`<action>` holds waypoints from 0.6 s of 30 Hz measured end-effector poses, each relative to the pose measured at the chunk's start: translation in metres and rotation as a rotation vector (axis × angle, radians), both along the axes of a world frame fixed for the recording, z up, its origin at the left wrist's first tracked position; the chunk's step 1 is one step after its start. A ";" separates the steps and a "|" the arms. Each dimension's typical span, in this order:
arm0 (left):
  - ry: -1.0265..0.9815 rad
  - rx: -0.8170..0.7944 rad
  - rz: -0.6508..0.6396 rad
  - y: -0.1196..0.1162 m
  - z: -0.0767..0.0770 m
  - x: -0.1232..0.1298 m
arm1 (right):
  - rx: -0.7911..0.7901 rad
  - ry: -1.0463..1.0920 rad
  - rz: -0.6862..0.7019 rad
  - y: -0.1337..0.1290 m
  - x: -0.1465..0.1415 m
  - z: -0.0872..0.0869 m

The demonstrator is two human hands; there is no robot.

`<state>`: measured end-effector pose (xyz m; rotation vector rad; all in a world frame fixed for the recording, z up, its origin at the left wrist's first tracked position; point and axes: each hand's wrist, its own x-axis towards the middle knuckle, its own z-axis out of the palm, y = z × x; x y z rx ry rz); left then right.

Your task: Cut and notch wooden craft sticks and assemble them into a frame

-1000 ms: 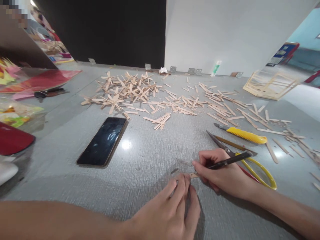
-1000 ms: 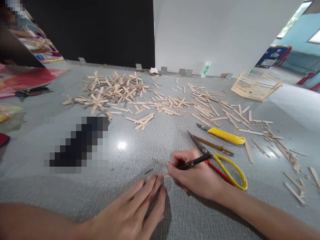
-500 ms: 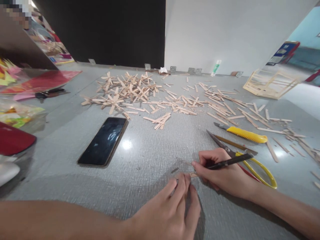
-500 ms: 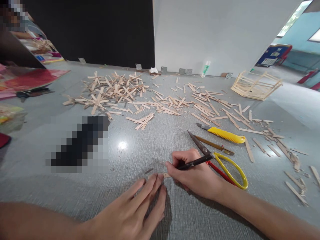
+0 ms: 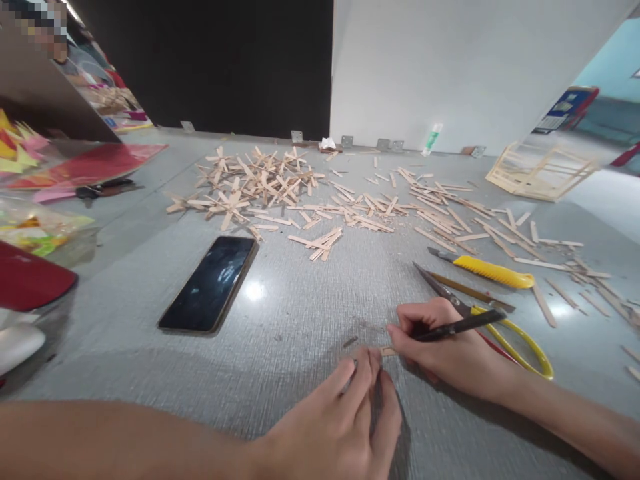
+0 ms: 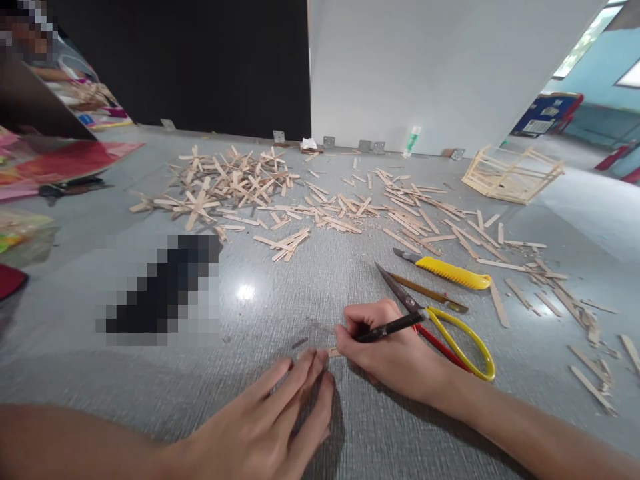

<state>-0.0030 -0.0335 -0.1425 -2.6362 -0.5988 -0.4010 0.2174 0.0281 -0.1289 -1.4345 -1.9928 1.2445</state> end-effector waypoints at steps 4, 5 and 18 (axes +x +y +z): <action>0.022 -0.014 0.006 -0.001 -0.001 -0.001 | 0.001 -0.003 0.002 0.001 0.000 -0.001; 0.020 -0.012 0.004 -0.001 -0.002 -0.001 | -0.002 -0.003 0.001 0.001 0.000 -0.001; 0.019 -0.017 -0.009 0.001 -0.003 0.000 | -0.010 -0.003 0.013 0.001 0.001 0.001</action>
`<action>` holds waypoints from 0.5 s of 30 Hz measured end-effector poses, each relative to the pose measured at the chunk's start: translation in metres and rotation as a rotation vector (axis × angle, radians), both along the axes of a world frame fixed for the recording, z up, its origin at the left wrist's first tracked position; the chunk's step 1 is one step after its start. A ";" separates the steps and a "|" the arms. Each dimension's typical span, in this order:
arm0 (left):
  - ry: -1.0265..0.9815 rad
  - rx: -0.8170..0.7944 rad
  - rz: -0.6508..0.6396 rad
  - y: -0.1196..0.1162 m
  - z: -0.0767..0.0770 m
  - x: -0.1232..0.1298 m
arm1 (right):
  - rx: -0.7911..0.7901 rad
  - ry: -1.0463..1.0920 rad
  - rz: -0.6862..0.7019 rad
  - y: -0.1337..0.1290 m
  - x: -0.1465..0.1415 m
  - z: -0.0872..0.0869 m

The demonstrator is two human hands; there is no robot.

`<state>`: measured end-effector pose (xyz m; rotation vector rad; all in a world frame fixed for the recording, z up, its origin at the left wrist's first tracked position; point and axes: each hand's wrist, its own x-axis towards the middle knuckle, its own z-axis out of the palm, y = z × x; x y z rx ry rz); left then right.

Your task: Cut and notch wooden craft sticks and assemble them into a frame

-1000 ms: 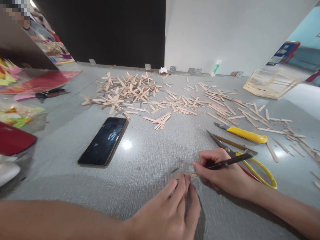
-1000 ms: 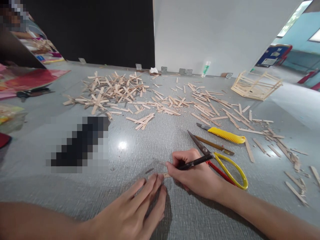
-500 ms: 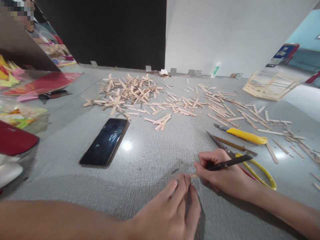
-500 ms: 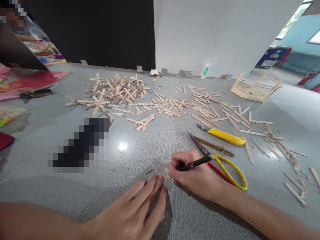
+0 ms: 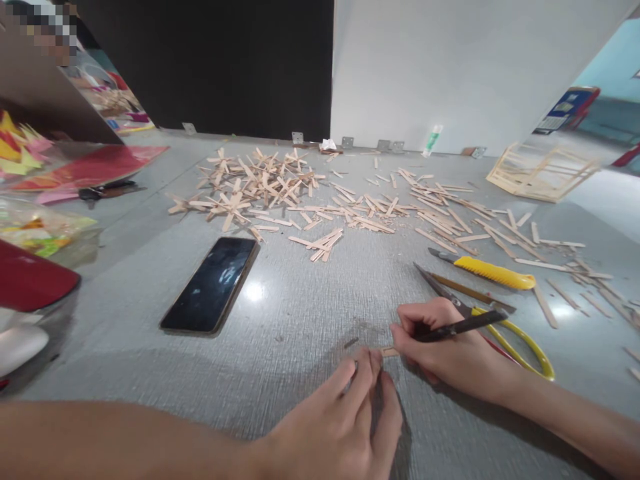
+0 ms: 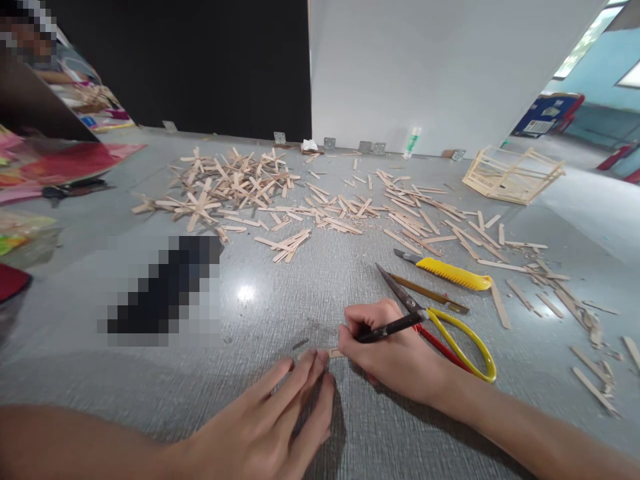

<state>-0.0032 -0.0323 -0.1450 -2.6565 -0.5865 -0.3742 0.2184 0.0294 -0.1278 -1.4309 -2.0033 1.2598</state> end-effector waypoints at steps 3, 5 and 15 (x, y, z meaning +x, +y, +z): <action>-0.018 0.006 0.008 0.000 0.000 0.000 | -0.001 -0.003 -0.002 0.000 0.000 0.000; -0.016 0.007 0.008 0.000 0.000 0.000 | -0.005 -0.005 -0.006 0.000 0.000 0.001; -0.020 0.015 0.013 0.001 0.000 -0.001 | -0.032 0.002 -0.031 0.000 -0.001 -0.002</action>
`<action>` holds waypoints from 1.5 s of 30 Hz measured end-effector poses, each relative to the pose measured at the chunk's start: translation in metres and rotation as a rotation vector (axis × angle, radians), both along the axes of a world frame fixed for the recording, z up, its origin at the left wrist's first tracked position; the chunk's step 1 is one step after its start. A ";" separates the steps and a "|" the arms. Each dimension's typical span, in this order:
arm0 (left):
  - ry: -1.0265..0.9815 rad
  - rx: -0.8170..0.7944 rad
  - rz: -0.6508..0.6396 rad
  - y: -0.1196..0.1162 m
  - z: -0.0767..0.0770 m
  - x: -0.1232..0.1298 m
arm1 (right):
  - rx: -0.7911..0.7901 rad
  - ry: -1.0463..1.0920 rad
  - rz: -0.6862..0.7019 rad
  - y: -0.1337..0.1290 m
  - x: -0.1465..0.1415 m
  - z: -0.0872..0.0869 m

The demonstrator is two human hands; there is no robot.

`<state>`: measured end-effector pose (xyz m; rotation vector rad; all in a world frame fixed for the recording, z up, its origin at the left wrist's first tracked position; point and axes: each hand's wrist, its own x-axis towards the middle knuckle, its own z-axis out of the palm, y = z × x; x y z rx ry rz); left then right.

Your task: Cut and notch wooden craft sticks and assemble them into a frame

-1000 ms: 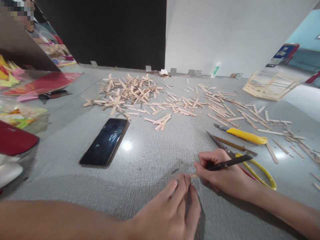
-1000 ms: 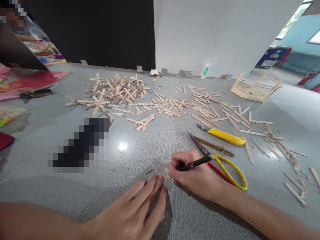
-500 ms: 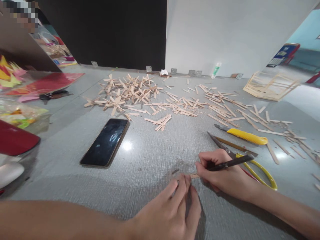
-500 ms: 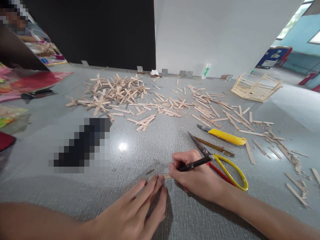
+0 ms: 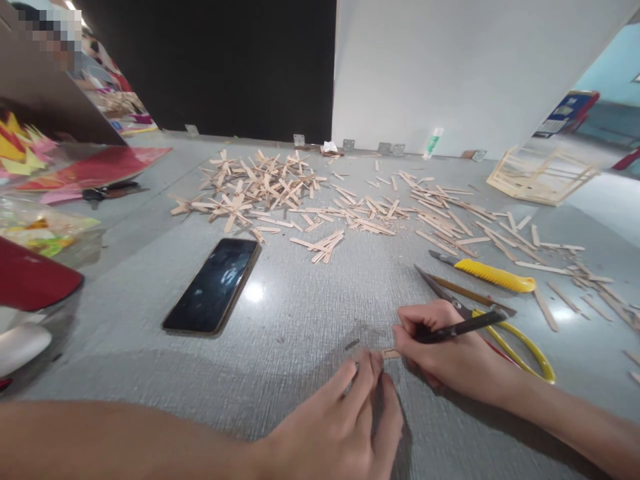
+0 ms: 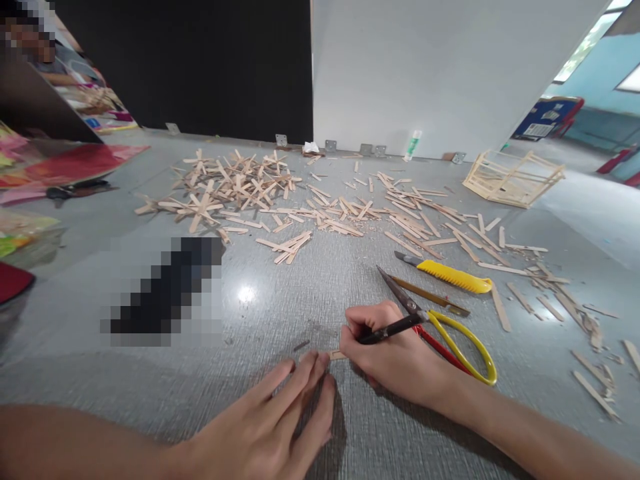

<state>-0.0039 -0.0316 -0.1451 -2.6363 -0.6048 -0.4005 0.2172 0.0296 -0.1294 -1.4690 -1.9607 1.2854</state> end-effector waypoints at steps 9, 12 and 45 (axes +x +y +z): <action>-0.005 0.011 -0.005 0.000 0.001 0.001 | -0.007 0.010 0.003 -0.001 0.002 -0.003; -0.004 0.022 0.003 0.002 0.000 0.000 | -0.003 0.007 0.010 0.000 0.002 -0.002; 0.019 -0.015 -0.041 0.001 -0.001 0.000 | -0.061 0.117 -0.014 -0.009 -0.006 -0.005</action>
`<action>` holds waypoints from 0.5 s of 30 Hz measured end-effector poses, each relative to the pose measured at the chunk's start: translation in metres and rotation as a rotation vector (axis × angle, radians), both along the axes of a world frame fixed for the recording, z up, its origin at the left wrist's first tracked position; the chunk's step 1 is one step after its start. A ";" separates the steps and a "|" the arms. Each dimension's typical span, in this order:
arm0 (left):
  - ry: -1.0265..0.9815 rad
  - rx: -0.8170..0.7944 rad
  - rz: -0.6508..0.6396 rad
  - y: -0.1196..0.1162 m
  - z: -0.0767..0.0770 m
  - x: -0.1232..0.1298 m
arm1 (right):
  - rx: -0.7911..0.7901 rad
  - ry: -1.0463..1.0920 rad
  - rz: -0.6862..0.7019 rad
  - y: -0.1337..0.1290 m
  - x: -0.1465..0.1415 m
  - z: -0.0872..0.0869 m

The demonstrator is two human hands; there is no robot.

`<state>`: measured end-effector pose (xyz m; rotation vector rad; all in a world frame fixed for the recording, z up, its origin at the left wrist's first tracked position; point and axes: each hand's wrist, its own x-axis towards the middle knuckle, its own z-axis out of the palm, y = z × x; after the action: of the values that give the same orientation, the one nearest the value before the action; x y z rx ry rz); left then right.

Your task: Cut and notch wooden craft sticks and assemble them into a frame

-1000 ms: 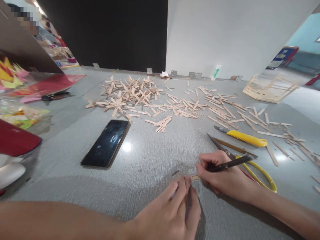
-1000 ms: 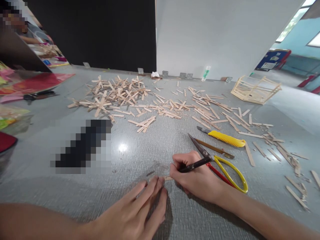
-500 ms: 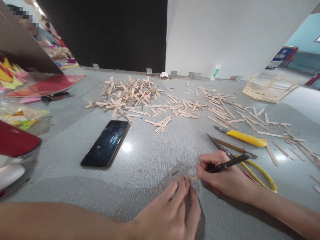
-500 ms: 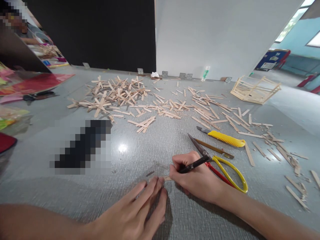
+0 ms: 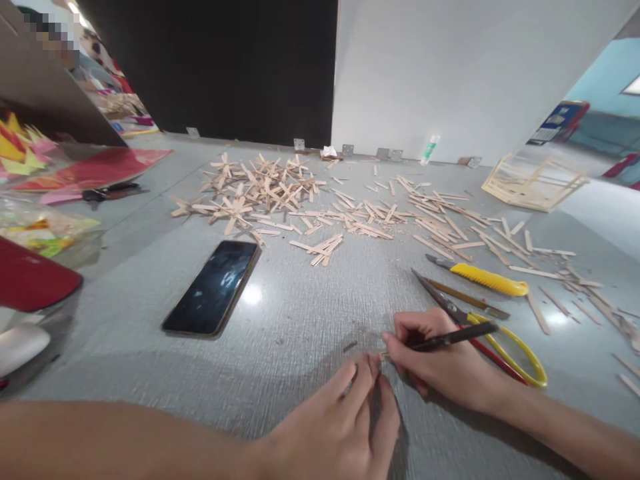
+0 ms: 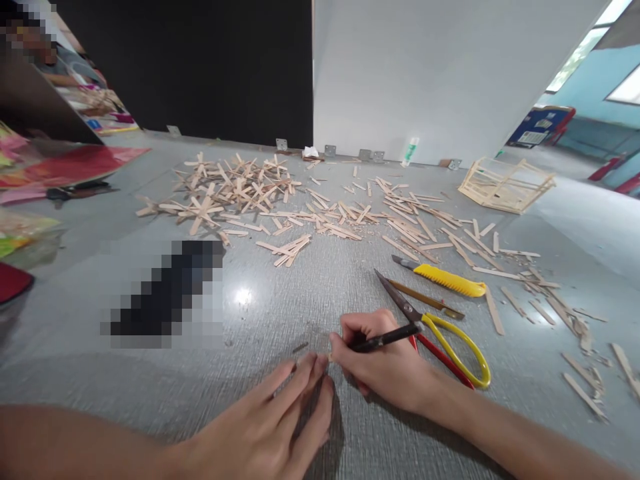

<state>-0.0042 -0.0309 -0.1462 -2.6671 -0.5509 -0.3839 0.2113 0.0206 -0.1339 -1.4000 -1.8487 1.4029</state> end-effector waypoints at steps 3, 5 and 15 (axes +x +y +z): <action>0.006 0.003 -0.001 0.001 0.001 0.000 | -0.022 0.013 -0.005 0.002 0.000 -0.002; 0.014 -0.002 0.003 0.000 0.003 0.000 | -0.031 0.017 -0.009 0.003 0.000 -0.003; 0.013 0.006 0.013 -0.002 0.004 0.001 | -0.021 0.004 0.002 0.001 0.003 -0.003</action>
<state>-0.0035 -0.0327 -0.1419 -2.6569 -0.5620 -0.3631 0.2141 0.0217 -0.1374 -1.4054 -1.8385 1.4290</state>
